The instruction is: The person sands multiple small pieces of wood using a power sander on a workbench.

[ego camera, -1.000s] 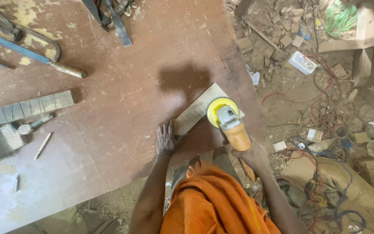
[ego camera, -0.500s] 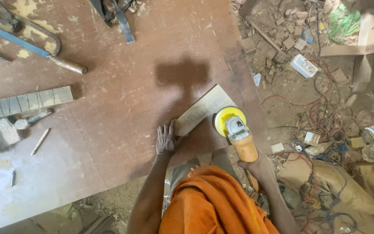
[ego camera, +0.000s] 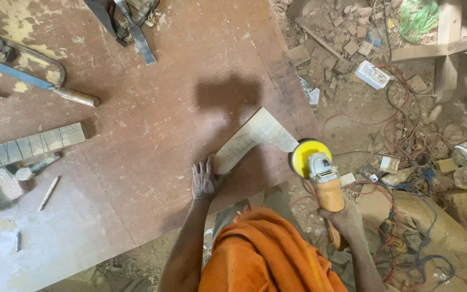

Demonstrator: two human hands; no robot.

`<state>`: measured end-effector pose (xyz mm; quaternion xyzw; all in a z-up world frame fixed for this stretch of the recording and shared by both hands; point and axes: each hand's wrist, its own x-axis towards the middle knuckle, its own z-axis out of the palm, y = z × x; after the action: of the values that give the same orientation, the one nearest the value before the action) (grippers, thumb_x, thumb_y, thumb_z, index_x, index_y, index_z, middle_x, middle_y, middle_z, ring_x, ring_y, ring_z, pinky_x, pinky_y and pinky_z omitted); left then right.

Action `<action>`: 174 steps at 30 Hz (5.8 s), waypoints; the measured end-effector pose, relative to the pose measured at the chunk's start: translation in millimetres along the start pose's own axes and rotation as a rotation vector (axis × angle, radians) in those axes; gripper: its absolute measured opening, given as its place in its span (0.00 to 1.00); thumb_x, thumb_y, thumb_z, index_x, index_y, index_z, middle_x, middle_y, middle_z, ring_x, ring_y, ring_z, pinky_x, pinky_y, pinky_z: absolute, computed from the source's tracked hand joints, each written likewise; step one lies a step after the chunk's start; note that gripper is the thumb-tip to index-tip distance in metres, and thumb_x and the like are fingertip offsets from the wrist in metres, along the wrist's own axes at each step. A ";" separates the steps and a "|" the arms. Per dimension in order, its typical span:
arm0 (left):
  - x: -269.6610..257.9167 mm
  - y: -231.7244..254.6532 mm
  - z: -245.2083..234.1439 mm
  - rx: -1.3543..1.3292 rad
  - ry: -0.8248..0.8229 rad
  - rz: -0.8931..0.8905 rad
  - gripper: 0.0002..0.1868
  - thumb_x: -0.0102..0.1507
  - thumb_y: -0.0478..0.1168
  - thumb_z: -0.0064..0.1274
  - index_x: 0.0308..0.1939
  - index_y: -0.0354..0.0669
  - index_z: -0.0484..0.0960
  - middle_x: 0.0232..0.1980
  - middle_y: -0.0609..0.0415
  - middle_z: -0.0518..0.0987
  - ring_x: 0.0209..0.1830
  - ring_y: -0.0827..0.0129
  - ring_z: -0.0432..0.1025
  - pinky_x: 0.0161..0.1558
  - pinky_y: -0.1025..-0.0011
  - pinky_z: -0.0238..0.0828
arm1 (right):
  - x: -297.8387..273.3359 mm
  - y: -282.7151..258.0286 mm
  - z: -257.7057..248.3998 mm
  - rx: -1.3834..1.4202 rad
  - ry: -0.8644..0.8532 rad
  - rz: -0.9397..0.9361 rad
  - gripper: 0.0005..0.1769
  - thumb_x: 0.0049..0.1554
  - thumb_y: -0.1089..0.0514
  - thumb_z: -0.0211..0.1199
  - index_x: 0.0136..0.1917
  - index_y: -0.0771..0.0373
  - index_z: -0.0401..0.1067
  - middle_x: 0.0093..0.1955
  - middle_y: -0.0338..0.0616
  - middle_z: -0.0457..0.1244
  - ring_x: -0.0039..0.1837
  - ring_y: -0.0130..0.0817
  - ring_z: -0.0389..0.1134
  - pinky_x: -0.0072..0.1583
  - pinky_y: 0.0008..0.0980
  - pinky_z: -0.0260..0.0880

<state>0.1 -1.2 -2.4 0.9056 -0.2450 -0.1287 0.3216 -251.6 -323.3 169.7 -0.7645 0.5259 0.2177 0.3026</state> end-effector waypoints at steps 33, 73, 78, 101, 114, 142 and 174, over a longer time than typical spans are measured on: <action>-7.0 -12.3 3.7 -0.052 0.045 -0.053 0.40 0.61 0.59 0.58 0.67 0.38 0.64 0.66 0.42 0.67 0.64 0.45 0.62 0.66 0.53 0.62 | 4.5 -169.7 36.6 -0.199 -0.161 -0.256 0.42 0.34 0.50 0.79 0.63 0.57 0.72 0.53 0.53 0.72 0.57 0.50 0.73 0.57 0.46 0.71; 214.3 141.0 17.5 0.255 -0.465 0.385 0.40 0.50 0.62 0.67 0.62 0.53 0.76 0.58 0.49 0.79 0.61 0.54 0.72 0.67 0.55 0.65 | -33.7 111.1 -3.1 0.548 0.294 0.234 0.27 0.45 0.53 0.73 0.55 0.69 0.77 0.47 0.51 0.72 0.46 0.38 0.73 0.49 0.42 0.72; 217.2 74.9 -44.9 0.307 -0.415 -0.179 0.49 0.46 0.68 0.68 0.62 0.44 0.71 0.41 0.44 0.85 0.45 0.46 0.81 0.49 0.53 0.77 | -28.9 104.6 -8.8 0.390 0.293 0.219 0.28 0.45 0.51 0.75 0.55 0.70 0.77 0.47 0.55 0.72 0.47 0.42 0.74 0.51 0.44 0.73; 112.8 -33.4 -23.6 -0.109 0.377 -0.514 0.15 0.71 0.47 0.44 0.54 0.45 0.80 0.56 0.44 0.73 0.56 0.48 0.64 0.60 0.49 0.58 | 5.0 -133.8 43.7 -0.213 -0.120 -0.239 0.40 0.35 0.45 0.78 0.59 0.57 0.74 0.54 0.54 0.71 0.58 0.52 0.72 0.59 0.48 0.70; 113.5 -21.8 -40.1 -0.088 0.378 -0.424 0.13 0.73 0.46 0.42 0.49 0.44 0.79 0.54 0.48 0.74 0.56 0.50 0.64 0.60 0.51 0.56 | -8.1 -198.9 60.7 -0.256 -0.206 -0.315 0.47 0.34 0.47 0.78 0.67 0.54 0.69 0.55 0.54 0.71 0.57 0.54 0.72 0.57 0.48 0.71; 116.8 -26.0 -36.0 -0.107 0.426 -0.275 0.07 0.71 0.41 0.44 0.46 0.42 0.76 0.50 0.47 0.75 0.53 0.50 0.65 0.55 0.54 0.59 | 38.9 -151.6 9.0 -0.108 -0.073 -0.187 0.31 0.39 0.48 0.74 0.56 0.58 0.77 0.49 0.51 0.73 0.52 0.47 0.75 0.56 0.45 0.72; 120.7 -32.1 -31.2 -0.052 0.366 -0.325 0.11 0.73 0.44 0.40 0.48 0.43 0.75 0.51 0.46 0.72 0.54 0.49 0.63 0.58 0.51 0.56 | -18.2 -207.3 56.8 -0.297 -0.307 -0.260 0.54 0.33 0.48 0.78 0.72 0.48 0.62 0.57 0.49 0.69 0.55 0.54 0.72 0.57 0.48 0.72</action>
<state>126.1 -27.0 -8.6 0.9327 -0.0306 -0.0188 0.3589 -64.9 -217.1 189.0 -0.8199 0.3331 0.3653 0.2888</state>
